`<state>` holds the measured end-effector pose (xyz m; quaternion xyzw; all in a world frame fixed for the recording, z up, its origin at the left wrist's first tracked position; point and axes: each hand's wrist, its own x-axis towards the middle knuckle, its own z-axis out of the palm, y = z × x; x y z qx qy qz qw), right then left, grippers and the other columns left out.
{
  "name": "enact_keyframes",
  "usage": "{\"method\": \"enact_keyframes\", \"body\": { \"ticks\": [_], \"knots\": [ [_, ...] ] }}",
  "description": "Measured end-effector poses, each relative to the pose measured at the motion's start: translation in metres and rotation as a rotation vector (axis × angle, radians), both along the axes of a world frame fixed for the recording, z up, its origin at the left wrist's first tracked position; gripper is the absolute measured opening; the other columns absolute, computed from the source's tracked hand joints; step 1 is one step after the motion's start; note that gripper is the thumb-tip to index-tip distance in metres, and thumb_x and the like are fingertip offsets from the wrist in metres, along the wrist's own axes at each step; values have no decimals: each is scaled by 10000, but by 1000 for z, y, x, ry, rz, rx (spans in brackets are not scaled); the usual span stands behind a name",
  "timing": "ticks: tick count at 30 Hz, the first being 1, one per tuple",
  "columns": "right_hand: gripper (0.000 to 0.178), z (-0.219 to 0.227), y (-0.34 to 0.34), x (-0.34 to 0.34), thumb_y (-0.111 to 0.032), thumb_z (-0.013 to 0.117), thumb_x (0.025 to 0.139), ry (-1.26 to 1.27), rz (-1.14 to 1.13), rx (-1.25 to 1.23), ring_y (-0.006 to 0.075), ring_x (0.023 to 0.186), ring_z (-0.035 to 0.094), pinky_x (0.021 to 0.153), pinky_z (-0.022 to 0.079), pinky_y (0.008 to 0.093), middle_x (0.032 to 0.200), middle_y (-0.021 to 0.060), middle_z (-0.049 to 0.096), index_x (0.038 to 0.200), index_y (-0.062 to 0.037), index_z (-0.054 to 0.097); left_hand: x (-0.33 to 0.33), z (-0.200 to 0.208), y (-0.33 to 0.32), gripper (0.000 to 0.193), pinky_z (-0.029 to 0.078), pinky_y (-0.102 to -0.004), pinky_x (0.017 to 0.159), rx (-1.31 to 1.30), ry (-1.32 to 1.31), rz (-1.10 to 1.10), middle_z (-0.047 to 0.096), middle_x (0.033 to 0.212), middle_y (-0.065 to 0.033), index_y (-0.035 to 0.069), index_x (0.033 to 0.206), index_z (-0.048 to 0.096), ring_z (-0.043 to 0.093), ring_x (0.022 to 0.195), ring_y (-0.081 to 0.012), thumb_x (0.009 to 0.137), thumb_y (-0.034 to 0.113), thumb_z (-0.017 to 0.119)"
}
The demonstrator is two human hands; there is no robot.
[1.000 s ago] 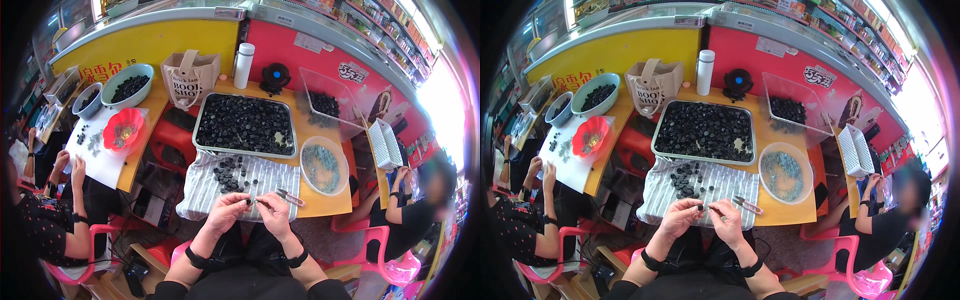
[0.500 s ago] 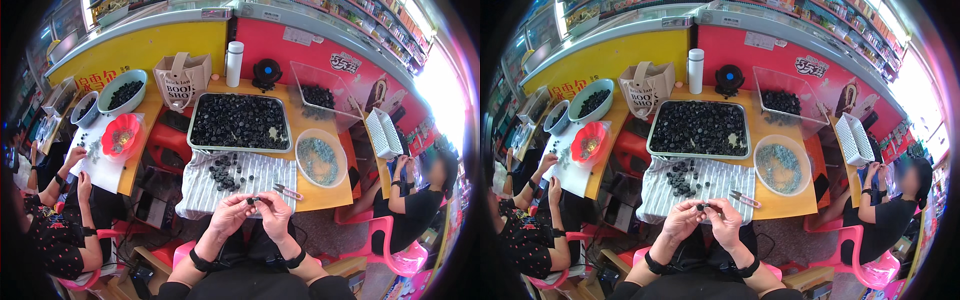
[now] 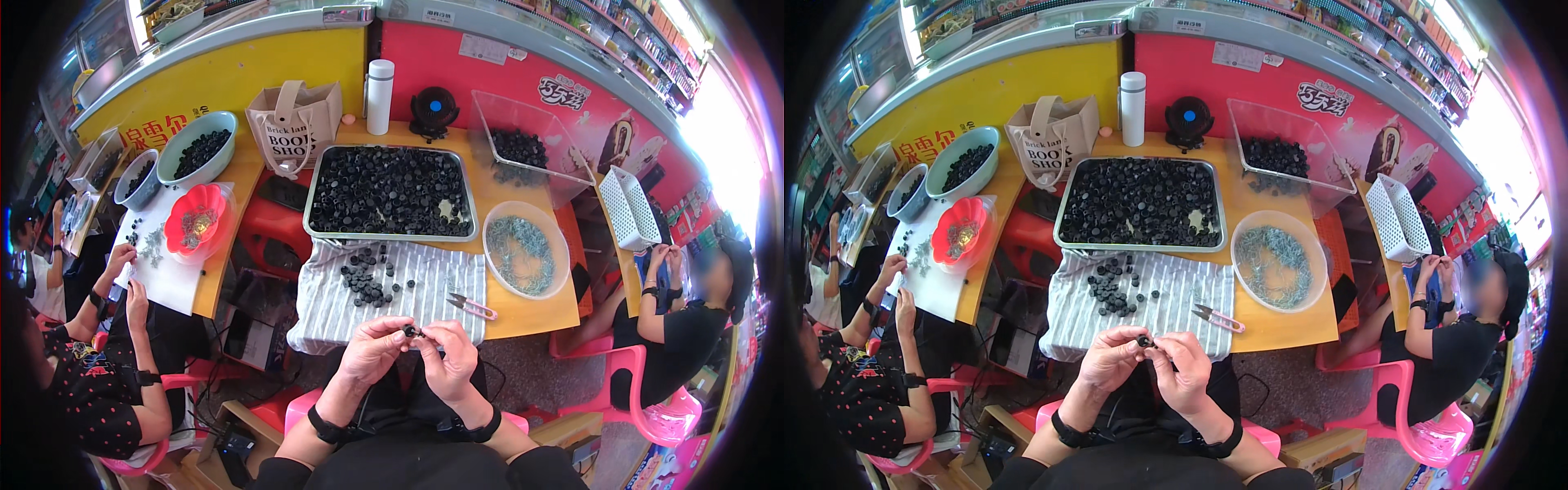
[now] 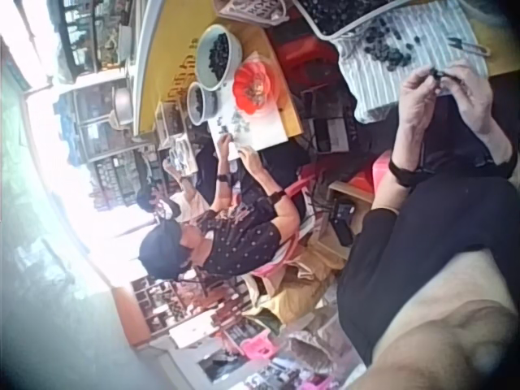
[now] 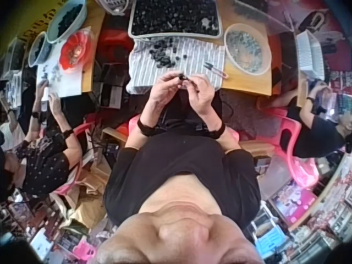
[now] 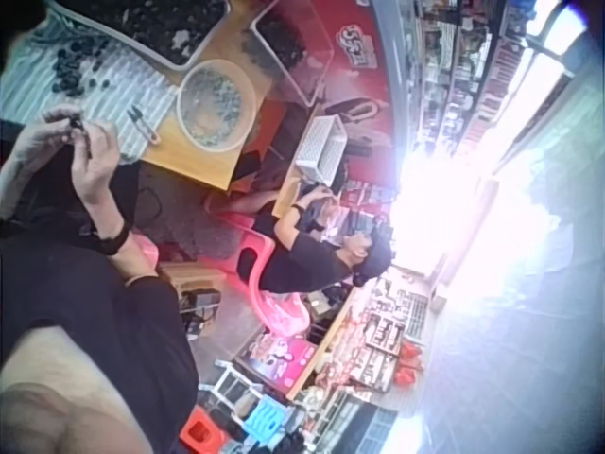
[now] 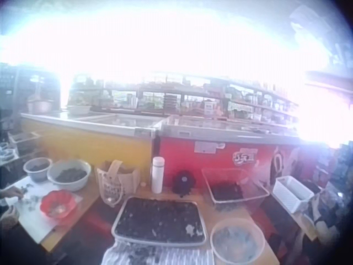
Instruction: Assembling or sorting small black rubber/plastic components on a table.
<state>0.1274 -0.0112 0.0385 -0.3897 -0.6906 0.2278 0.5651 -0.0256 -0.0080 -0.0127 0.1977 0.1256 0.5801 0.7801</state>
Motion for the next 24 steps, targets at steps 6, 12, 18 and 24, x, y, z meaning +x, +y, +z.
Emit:
{"method": "enact_keyframes", "body": {
  "ticks": [6, 12, 18, 24],
  "knots": [
    [213, 1, -3, -4, 28, 758, 759, -78, -71, 114, 257, 688, 609, 581, 481, 321, 825, 132, 637, 931, 14, 633, -1, -3, -1, 275, 534, -289, 823, 1, 7, 1, 678, 1094, -172, -31, 1169, 640, 665, 957, -194, 894, -23, 632],
    [212, 0, -4, -4, 29, 765, 748, -66, -84, 95, 264, 685, 610, 581, 480, 325, 827, 132, 643, 910, 11, 630, -2, -3, -1, 268, 536, -305, 854, 18, 19, -5, 676, 1094, -174, -28, 1153, 645, 664, 980, -211, 885, -29, 639],
    [229, 1, -1, -6, 33, 775, 726, -111, -66, 206, 260, 685, 617, 578, 480, 326, 828, 122, 646, 904, 6, 634, -1, 0, -1, 251, 544, -321, 870, 18, 43, 10, 669, 1095, -184, -39, 1116, 660, 660, 987, -226, 866, -37, 654],
    [229, 3, -2, -5, 32, 782, 714, -158, -66, 235, 257, 667, 613, 568, 476, 322, 815, 116, 639, 890, 6, 638, -1, 5, -2, 227, 550, -330, 876, 18, 48, 17, 665, 1096, -187, -55, 1073, 679, 656, 999, -242, 846, -52, 662]
  ]
}}
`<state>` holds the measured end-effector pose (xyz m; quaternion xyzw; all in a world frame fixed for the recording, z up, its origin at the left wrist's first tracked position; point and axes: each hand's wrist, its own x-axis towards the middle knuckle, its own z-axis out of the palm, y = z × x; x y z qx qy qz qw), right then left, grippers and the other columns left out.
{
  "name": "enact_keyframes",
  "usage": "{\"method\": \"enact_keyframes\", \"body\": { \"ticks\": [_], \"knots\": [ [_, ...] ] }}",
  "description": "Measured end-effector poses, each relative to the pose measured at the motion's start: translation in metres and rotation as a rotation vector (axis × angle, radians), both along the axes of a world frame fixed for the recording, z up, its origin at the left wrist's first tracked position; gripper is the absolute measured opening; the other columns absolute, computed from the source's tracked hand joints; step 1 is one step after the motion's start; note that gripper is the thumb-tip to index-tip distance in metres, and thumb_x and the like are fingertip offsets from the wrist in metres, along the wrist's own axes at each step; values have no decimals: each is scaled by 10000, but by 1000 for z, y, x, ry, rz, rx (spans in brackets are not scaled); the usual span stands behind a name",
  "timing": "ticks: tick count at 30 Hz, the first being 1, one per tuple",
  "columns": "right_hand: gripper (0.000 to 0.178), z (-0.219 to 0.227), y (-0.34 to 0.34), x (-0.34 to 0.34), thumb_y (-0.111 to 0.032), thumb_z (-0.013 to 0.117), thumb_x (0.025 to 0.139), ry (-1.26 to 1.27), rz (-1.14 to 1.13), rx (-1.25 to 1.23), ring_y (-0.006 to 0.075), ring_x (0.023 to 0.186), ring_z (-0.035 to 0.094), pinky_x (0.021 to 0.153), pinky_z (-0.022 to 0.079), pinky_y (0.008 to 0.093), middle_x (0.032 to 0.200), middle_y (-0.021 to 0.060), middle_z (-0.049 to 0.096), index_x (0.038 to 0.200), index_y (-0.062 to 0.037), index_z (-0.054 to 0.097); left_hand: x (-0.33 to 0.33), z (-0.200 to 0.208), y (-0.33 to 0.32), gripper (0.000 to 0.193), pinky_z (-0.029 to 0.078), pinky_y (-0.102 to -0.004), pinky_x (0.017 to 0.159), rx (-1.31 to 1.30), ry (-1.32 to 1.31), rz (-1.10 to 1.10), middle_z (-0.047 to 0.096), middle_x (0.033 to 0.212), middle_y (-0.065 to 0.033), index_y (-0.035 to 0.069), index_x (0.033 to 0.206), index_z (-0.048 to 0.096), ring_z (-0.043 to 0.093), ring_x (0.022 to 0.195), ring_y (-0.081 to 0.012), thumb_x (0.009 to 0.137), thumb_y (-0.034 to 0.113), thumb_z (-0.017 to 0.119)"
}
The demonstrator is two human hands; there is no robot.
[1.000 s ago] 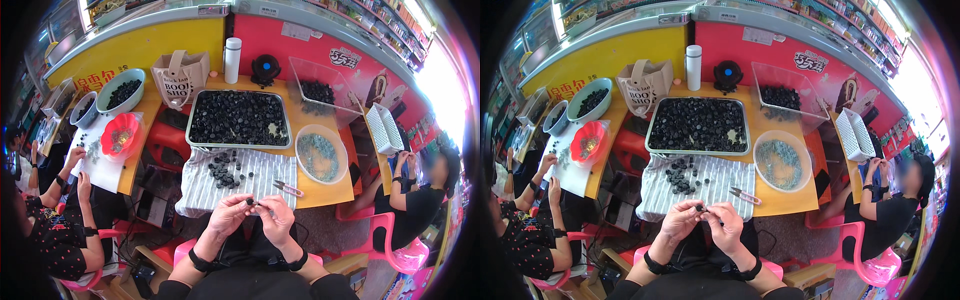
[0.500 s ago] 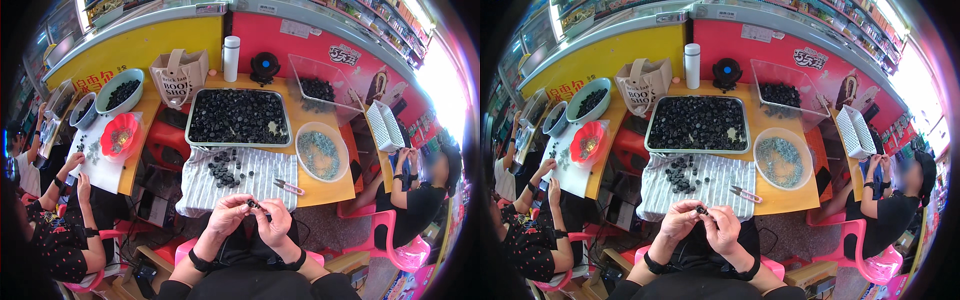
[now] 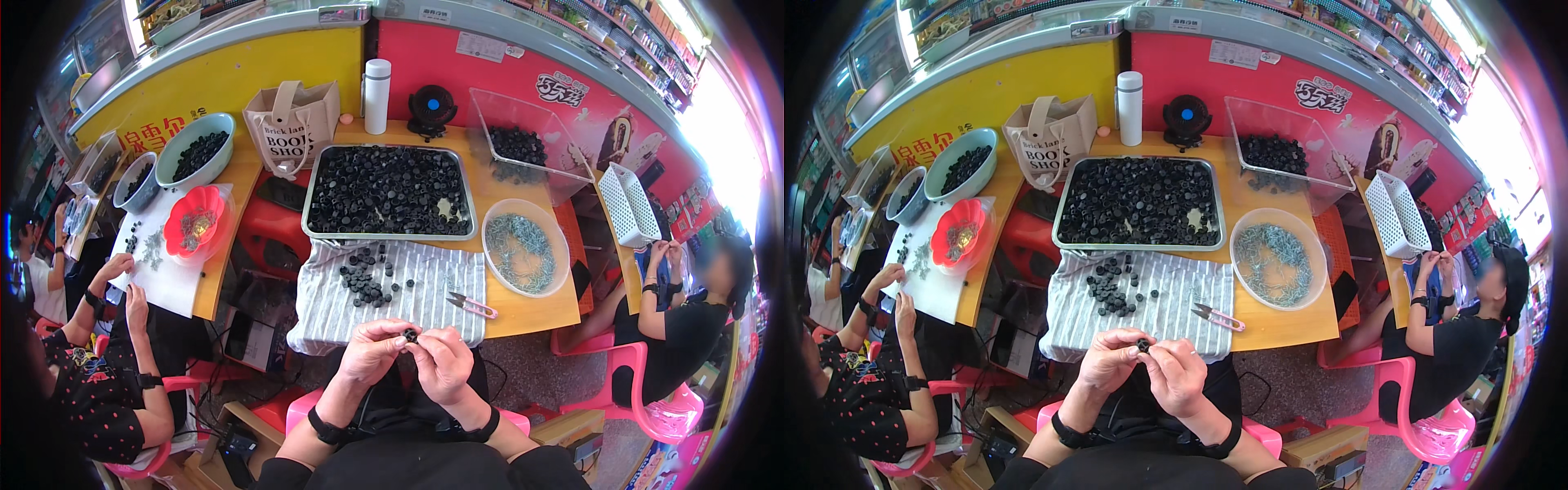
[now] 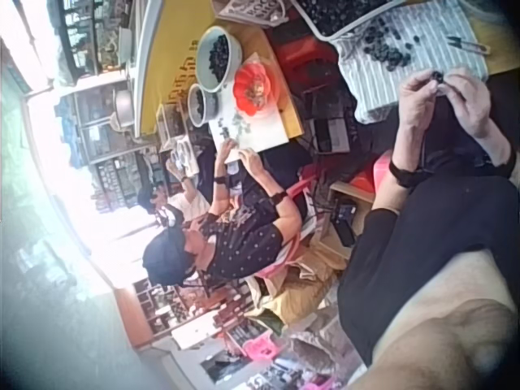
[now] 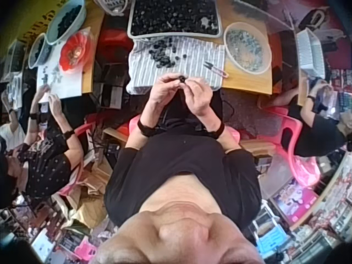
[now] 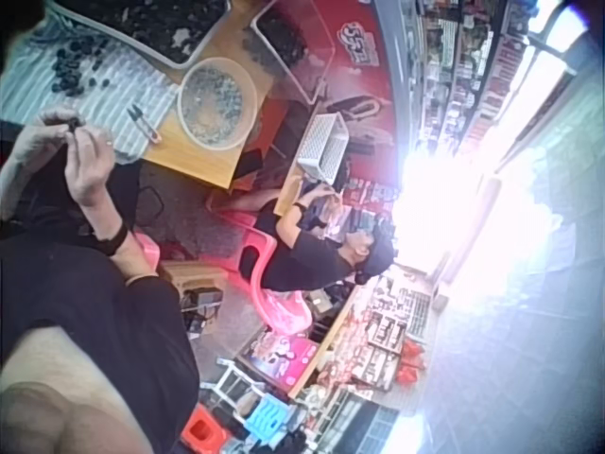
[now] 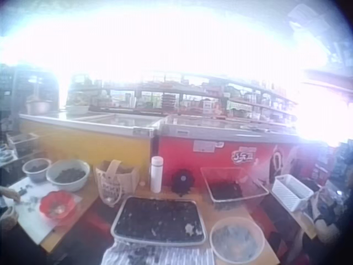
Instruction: Assembling or sorting small black rubber/plastic components on a table.
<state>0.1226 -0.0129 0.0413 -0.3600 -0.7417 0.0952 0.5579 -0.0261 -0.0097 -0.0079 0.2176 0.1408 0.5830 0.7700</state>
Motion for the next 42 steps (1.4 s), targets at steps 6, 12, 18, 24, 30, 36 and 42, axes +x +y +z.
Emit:
{"method": "enact_keyframes", "body": {
  "ticks": [6, 12, 18, 24, 30, 36, 42],
  "knots": [
    [223, 1, -1, -1, 31, 784, 710, -3, 7, 10, 258, 653, 606, 552, 472, 319, 805, 117, 636, 880, 10, 641, 1, 0, -2, 242, 542, -329, 884, -4, -15, 13, 671, 1096, -185, -48, 1089, 677, 658, 1002, -241, 848, -54, 661],
    [220, -2, -1, 0, 27, 784, 713, -11, -8, 26, 258, 643, 605, 549, 472, 317, 800, 122, 637, 876, 16, 638, 3, -4, -1, 247, 530, -331, 900, -22, -62, -5, 676, 1099, -187, -36, 1101, 676, 660, 1008, -234, 855, -49, 659],
    [213, -3, -1, 0, 23, 783, 720, -3, -16, 13, 251, 635, 601, 543, 468, 312, 793, 117, 633, 872, 11, 633, 4, -5, -1, 235, 521, -340, 910, -19, -62, -5, 673, 1106, -188, -19, 1084, 686, 655, 1022, -239, 852, -52, 658],
    [195, -4, 0, 0, 17, 777, 742, 42, 0, -33, 236, 633, 603, 547, 471, 307, 784, 107, 628, 865, 3, 627, 3, -9, 0, 205, 510, -350, 920, 6, -47, -8, 657, 1134, -197, 13, 1037, 715, 630, 1071, -256, 852, -51, 651],
    [208, -4, 0, 1, 11, 793, 727, 121, 20, -99, 228, 617, 606, 530, 476, 297, 753, 105, 628, 850, 3, 625, 5, -5, -1, 185, 514, -353, 911, 2, -85, -11, 652, 1139, -203, 12, 1037, 715, 632, 1063, -259, 877, -32, 634],
    [211, 0, 2, 1, 20, 795, 714, 106, 54, -21, 226, 617, 605, 527, 478, 295, 751, 111, 629, 839, 9, 625, 8, -1, -2, 153, 523, -332, 877, 13, -110, 8, 655, 1119, -198, 4, 1028, 700, 645, 1012, -238, 896, -15, 626],
    [208, 1, 0, 0, 44, 782, 714, 74, 46, 25, 236, 636, 596, 547, 476, 303, 788, 118, 629, 856, 26, 631, 9, 8, -2, 151, 537, -304, 818, 22, -100, 20, 654, 1105, -191, 5, 1023, 696, 647, 985, -226, 890, -25, 631]
  ]
}}
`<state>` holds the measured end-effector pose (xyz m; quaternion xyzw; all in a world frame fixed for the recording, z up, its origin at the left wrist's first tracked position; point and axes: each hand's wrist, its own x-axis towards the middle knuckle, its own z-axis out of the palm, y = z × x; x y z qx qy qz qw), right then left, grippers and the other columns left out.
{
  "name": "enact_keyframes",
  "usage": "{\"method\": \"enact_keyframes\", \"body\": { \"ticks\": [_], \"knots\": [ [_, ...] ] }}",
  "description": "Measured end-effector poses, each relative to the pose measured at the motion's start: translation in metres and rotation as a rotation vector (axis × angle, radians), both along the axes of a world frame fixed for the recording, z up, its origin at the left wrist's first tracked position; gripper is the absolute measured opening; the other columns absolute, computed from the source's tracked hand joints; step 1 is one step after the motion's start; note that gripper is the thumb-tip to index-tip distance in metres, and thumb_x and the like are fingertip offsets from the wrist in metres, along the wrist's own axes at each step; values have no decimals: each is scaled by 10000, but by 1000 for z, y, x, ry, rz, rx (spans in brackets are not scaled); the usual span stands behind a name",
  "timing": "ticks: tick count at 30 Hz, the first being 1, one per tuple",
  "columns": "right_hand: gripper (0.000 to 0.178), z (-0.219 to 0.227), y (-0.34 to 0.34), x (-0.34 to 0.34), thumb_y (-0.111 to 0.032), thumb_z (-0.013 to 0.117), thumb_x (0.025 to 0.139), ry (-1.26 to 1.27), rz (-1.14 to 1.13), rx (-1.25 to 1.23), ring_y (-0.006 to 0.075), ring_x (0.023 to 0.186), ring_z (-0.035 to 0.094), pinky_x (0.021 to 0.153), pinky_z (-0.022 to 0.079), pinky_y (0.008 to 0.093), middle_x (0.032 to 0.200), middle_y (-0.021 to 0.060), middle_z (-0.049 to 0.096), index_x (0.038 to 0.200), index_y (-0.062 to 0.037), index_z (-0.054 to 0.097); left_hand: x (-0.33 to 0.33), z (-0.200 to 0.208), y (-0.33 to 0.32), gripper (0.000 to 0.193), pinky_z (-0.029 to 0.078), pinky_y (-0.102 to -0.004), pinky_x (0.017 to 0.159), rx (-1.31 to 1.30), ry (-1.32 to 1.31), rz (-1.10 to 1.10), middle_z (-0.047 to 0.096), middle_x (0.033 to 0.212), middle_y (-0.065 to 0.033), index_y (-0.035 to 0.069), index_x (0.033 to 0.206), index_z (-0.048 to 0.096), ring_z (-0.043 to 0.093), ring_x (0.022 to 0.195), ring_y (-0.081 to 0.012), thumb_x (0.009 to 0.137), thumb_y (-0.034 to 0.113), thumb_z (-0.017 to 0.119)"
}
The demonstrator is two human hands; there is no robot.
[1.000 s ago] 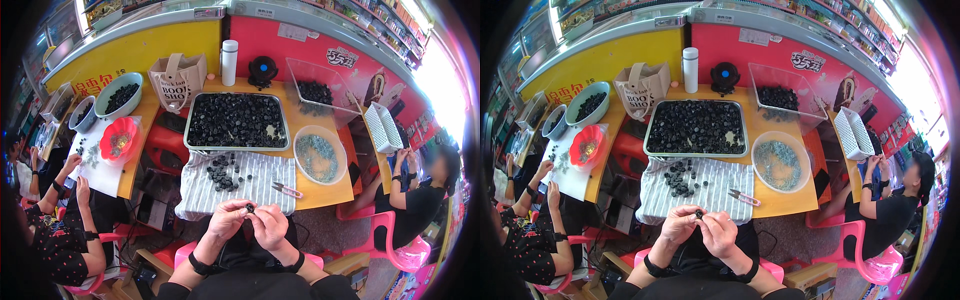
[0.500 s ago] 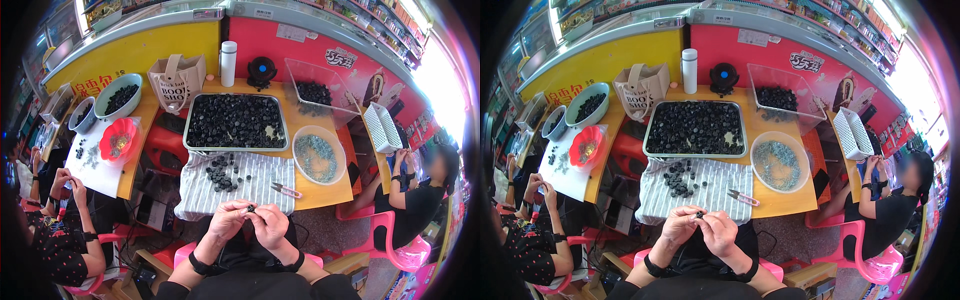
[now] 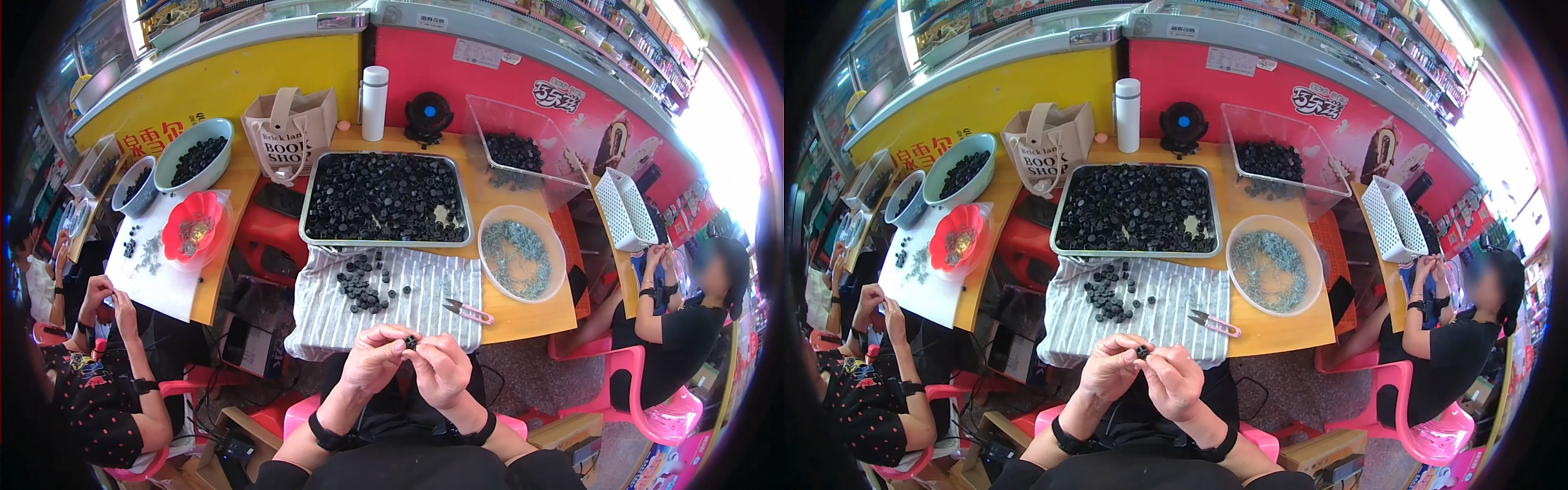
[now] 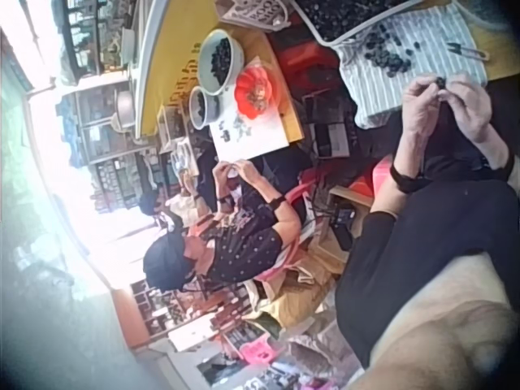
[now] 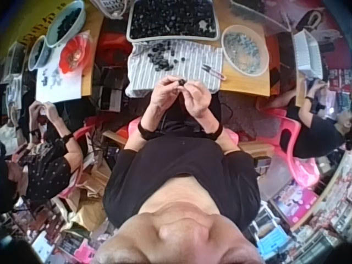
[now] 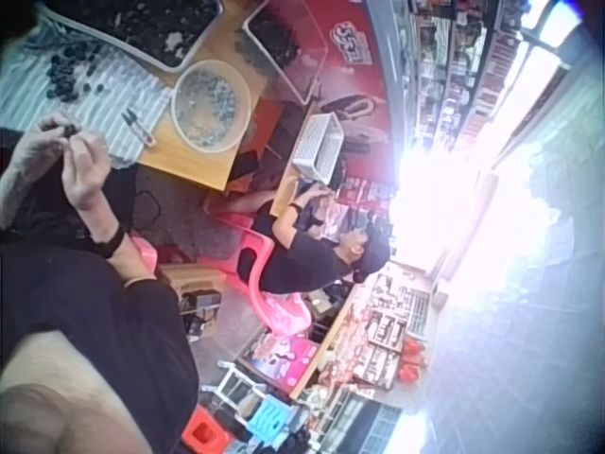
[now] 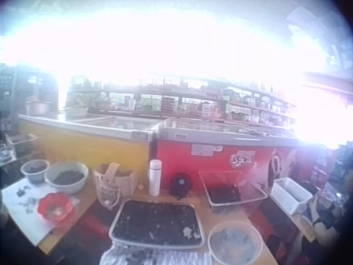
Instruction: Assembling or sorting small black rubber/plastic components on a table.
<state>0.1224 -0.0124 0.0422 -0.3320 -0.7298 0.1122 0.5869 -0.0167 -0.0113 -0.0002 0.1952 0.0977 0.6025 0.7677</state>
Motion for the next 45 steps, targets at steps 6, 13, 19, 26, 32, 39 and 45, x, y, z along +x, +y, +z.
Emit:
{"method": "enact_keyframes", "body": {
  "ticks": [6, 13, 19, 26, 32, 39, 45],
  "knots": [
    [215, 2, 0, -2, 46, 783, 708, 15, 31, 4, 239, 639, 589, 549, 473, 305, 794, 117, 620, 860, 29, 631, -4, 8, 0, 148, 519, -333, 868, 66, 44, 4, 660, 1065, -161, -12, 1018, 707, 629, 1014, -235, 881, -20, 651],
    [208, 10, 4, 5, 41, 781, 701, -58, 115, 27, 238, 626, 589, 538, 472, 304, 766, 98, 597, 831, 18, 621, -11, 9, 3, 139, 510, -336, 876, 137, 127, -4, 660, 1045, -152, -5, 983, 727, 628, 992, -228, 852, -20, 684],
    [220, 18, 8, 13, -5, 806, 696, -135, 157, 50, 223, 595, 597, 504, 469, 302, 724, 79, 579, 782, -3, 604, -7, 9, 4, 140, 507, -320, 848, 218, 178, 30, 659, 1036, -152, -3, 988, 726, 624, 961, -209, 852, -7, 692],
    [252, 22, 10, 20, -93, 821, 721, -190, 142, 41, 209, 556, 587, 478, 460, 296, 686, 72, 562, 745, -17, 583, -3, 16, 2, 129, 501, -299, 821, 166, 120, -5, 655, 1021, -145, -11, 988, 721, 622, 949, -205, 865, 10, 687],
    [241, 14, 10, 20, -119, 800, 757, -168, 162, 17, 210, 527, 561, 462, 442, 306, 664, 74, 539, 752, -23, 579, 2, 14, 3, 142, 505, -327, 840, 185, 100, 12, 643, 1009, -174, -26, 998, 712, 622, 943, -233, 867, -4, 662],
    [245, 20, 12, 19, -118, 770, 803, -193, 196, -42, 220, 500, 540, 450, 433, 317, 646, 70, 519, 744, -27, 550, -1, 14, 4, 141, 491, -320, 846, 173, 120, -2, 641, 1026, -165, -26, 1001, 705, 610, 949, -225, 873, 20, 668],
    [263, 21, 14, 20, -105, 752, 825, -152, 267, -156, 224, 497, 528, 441, 423, 323, 642, 77, 509, 727, -29, 520, -3, 13, 10, 137, 479, -331, 869, 211, 158, -4, 642, 1029, -166, -18, 997, 707, 609, 958, -228, 873, 25, 670]
  ]
}}
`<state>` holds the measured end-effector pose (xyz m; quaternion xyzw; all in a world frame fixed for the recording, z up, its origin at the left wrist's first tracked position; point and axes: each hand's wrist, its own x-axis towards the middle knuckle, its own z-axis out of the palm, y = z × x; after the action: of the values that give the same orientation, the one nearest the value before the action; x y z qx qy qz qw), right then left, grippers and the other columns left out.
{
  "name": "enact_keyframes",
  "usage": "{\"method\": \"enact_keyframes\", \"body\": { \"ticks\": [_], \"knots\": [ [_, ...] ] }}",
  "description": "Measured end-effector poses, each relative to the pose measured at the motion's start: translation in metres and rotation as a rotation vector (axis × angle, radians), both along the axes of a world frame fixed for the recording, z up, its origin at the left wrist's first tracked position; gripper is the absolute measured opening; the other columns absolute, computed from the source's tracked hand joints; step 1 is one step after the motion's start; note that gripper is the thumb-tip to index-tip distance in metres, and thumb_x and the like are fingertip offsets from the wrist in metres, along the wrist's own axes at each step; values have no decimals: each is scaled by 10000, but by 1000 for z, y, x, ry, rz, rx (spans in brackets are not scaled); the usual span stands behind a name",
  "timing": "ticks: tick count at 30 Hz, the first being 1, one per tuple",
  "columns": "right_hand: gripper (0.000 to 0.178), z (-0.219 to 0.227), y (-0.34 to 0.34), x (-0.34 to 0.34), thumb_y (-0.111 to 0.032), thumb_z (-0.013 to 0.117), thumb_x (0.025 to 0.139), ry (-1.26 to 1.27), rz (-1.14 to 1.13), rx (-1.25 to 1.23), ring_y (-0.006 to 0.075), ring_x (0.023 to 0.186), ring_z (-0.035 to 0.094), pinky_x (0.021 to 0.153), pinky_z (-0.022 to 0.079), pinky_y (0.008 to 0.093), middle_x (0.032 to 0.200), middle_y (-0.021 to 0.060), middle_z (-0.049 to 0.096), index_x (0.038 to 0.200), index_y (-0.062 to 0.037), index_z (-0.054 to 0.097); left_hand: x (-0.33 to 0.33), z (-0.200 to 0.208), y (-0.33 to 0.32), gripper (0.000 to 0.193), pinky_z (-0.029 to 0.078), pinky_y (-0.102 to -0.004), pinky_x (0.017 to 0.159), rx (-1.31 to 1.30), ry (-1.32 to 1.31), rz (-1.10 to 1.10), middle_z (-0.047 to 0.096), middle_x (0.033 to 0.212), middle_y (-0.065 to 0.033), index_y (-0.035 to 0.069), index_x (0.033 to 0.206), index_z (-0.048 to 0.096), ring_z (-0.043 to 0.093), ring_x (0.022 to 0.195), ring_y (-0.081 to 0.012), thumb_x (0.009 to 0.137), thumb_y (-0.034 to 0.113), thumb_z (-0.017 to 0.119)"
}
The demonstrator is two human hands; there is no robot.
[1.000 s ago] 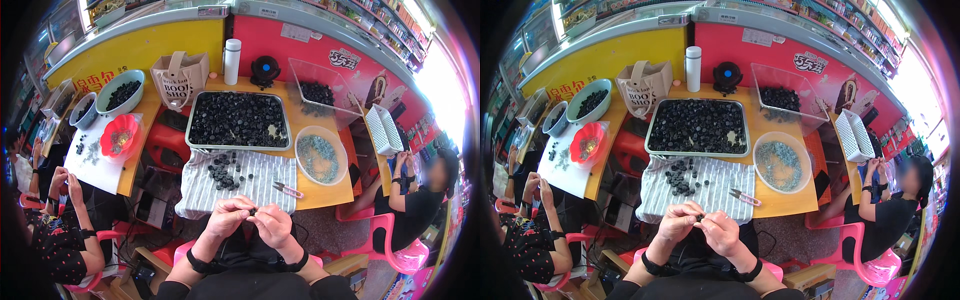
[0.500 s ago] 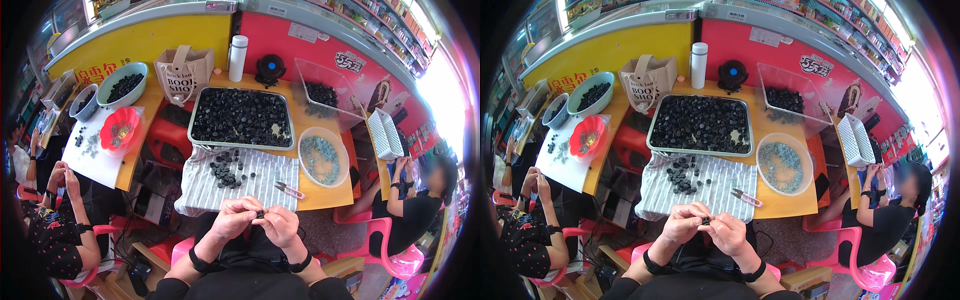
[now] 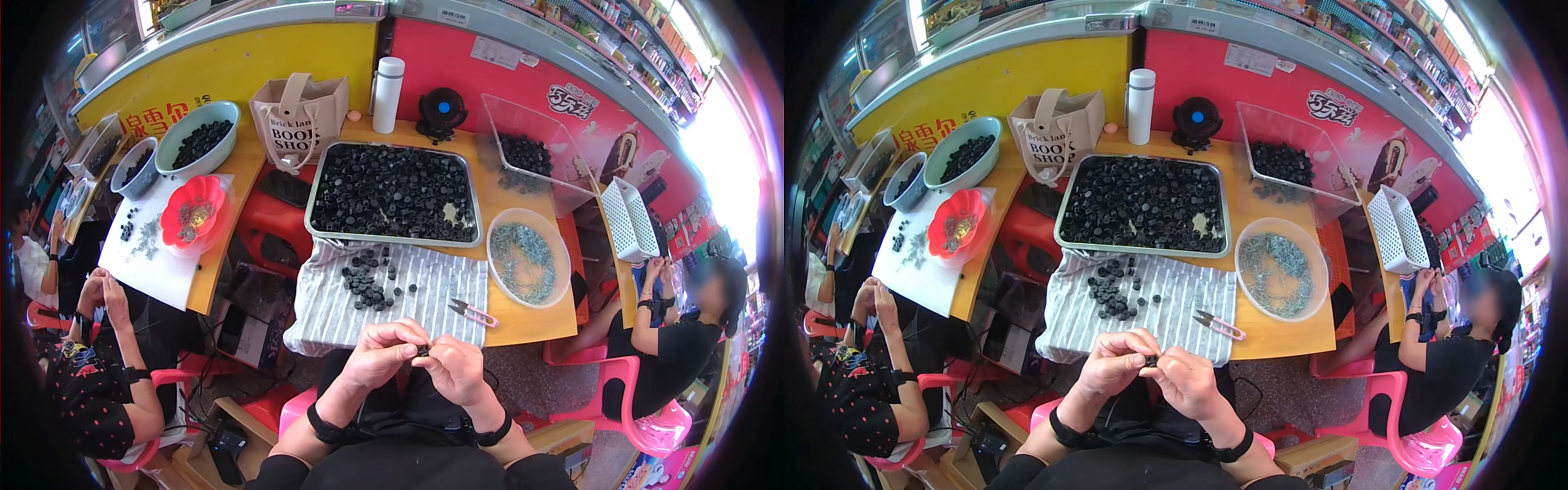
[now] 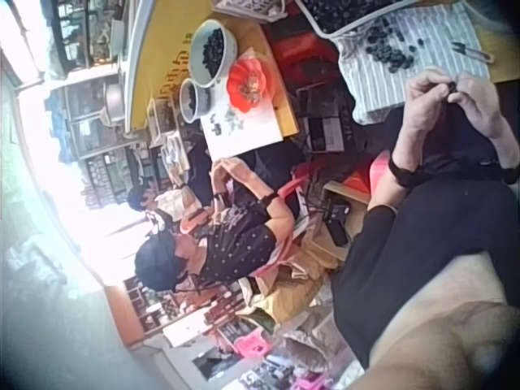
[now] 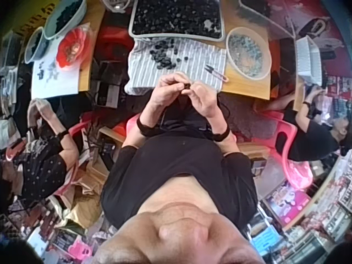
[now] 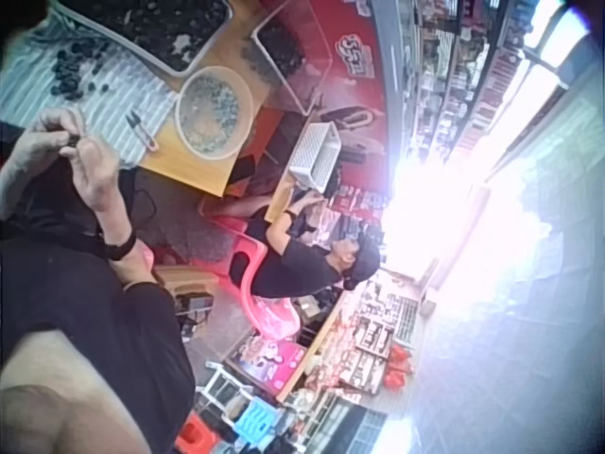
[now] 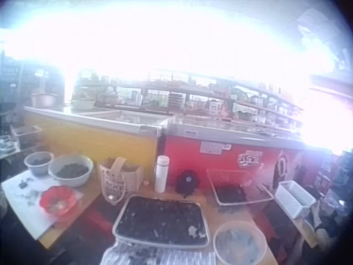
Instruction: Assembling or sorting small black rubber/plastic components on a table.
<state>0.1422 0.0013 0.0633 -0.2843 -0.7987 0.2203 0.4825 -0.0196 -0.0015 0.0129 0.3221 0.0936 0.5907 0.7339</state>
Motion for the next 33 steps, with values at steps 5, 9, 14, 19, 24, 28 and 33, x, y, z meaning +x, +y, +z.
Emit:
{"method": "enact_keyframes", "body": {
  "ticks": [5, 9, 14, 19, 24, 28, 33],
  "knots": [
    [259, 0, -2, -1, -105, 763, 820, -71, -48, 96, 222, 490, 534, 435, 420, 313, 633, 75, 513, 753, -32, 524, 0, -1, -2, 132, 476, -331, 872, 3, -11, 5, 644, 1025, -165, -16, 990, 708, 609, 964, -229, 871, 26, 672],
    [272, -9, 0, -3, -122, 784, 806, 20, -84, 107, 209, 482, 549, 435, 429, 304, 646, 81, 545, 828, -27, 531, 4, 2, -3, 127, 480, -327, 856, -24, -27, 27, 639, 1007, -153, -22, 987, 705, 604, 940, -216, 876, 25, 666],
    [337, -13, 2, 1, -162, 810, 785, -11, -85, 37, 197, 488, 574, 442, 439, 287, 666, 97, 589, 907, -22, 528, 7, -1, -5, 130, 481, -315, 834, -44, -56, 45, 634, 988, -140, -29, 993, 696, 598, 912, -203, 889, 36, 653],
    [312, -8, 7, 3, -169, 799, 797, -28, -48, 5, 208, 497, 585, 448, 444, 292, 673, 100, 599, 885, -15, 543, 10, -4, -6, 135, 479, -310, 831, -42, -81, 58, 636, 991, -144, -35, 991, 685, 603, 922, -204, 910, 61, 637],
    [276, -6, 10, 5, -159, 787, 807, -45, -33, -11, 230, 507, 592, 458, 451, 305, 680, 110, 606, 840, -12, 556, 12, -6, -7, 129, 476, -321, 839, -54, -76, 72, 637, 995, -140, -31, 991, 684, 605, 942, -210, 910, 55, 633],
    [260, -9, 16, 6, -144, 786, 798, -96, -10, -11, 252, 517, 585, 465, 452, 323, 679, 109, 583, 820, -16, 560, 12, -7, -7, 106, 473, -325, 854, -162, -111, 49, 636, 1000, -134, -24, 973, 678, 603, 953, -209, 912, 44, 624],
    [267, -3, 15, 1, -164, 791, 788, -144, -47, 33, 254, 519, 573, 470, 450, 324, 690, 97, 567, 823, -22, 568, 8, -8, -6, 101, 484, -323, 870, -207, -101, 55, 655, 1014, -135, -22, 981, 666, 620, 962, -203, 914, 40, 622]
  ]
}}
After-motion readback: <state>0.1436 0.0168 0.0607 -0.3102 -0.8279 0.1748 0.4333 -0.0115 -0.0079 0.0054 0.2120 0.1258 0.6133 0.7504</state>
